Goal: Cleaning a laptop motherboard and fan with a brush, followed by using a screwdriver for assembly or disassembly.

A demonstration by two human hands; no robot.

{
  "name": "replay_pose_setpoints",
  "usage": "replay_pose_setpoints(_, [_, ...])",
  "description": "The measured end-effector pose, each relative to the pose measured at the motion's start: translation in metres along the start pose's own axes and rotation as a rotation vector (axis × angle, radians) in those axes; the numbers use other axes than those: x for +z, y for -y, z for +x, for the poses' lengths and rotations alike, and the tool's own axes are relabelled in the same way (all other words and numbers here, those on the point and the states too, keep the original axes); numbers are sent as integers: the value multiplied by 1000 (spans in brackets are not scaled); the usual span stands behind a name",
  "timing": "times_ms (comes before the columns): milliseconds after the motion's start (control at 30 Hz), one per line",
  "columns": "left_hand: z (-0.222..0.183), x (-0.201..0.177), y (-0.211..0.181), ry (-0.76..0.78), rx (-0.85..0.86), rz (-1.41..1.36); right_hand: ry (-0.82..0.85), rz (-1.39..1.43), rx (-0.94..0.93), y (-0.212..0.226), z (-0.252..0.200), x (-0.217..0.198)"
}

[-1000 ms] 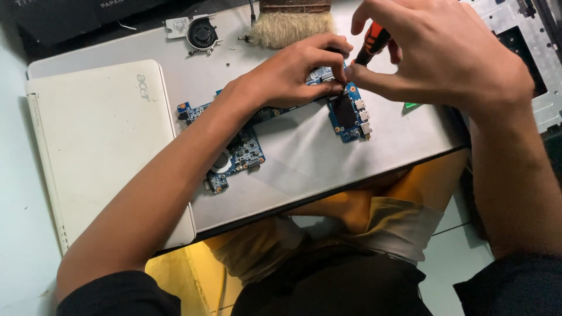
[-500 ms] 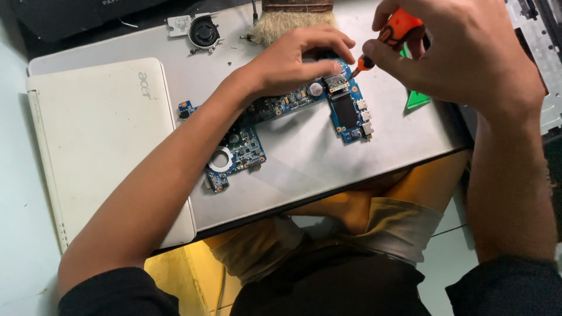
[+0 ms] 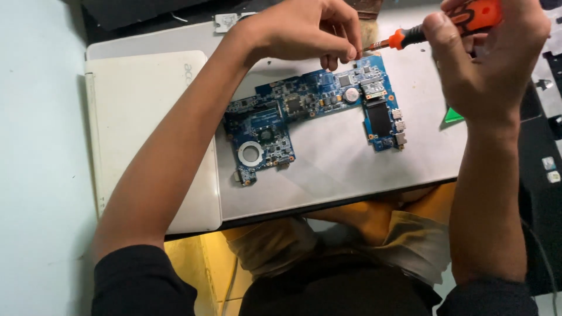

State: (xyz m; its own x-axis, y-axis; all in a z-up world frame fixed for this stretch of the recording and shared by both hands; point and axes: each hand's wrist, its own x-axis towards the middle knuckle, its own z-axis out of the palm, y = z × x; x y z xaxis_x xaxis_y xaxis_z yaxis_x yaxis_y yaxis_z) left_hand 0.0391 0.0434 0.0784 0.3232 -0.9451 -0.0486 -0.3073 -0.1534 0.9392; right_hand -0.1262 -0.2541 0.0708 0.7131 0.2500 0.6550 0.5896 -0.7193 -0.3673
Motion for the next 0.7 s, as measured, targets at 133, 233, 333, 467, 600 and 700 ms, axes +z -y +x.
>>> replay_pose_setpoints(133, [-14, -26, 10, 201, 9, -32, -24, 42, 39, -6, -3, 18])
replay_pose_setpoints(233, [-19, -54, 42, 289, -146, -88, -62, 130, 46, -2, 1, 33])
replay_pose_setpoints(333, [-42, -39, 8, 95, -641, 437, -130, 135, 56, -11, -9, 45])
replay_pose_setpoints(467, [-46, -31, 9, 75, -623, 484, -168, -22, -11, -26, -22, 44])
replay_pose_setpoints(600, [-37, -22, 8, 36, -574, 609, -281, 152, 122, 0, -11, 44])
replay_pose_setpoints(700, [-30, -15, 8, 10, -544, 692, -356, 212, 143, -2, -13, 50])
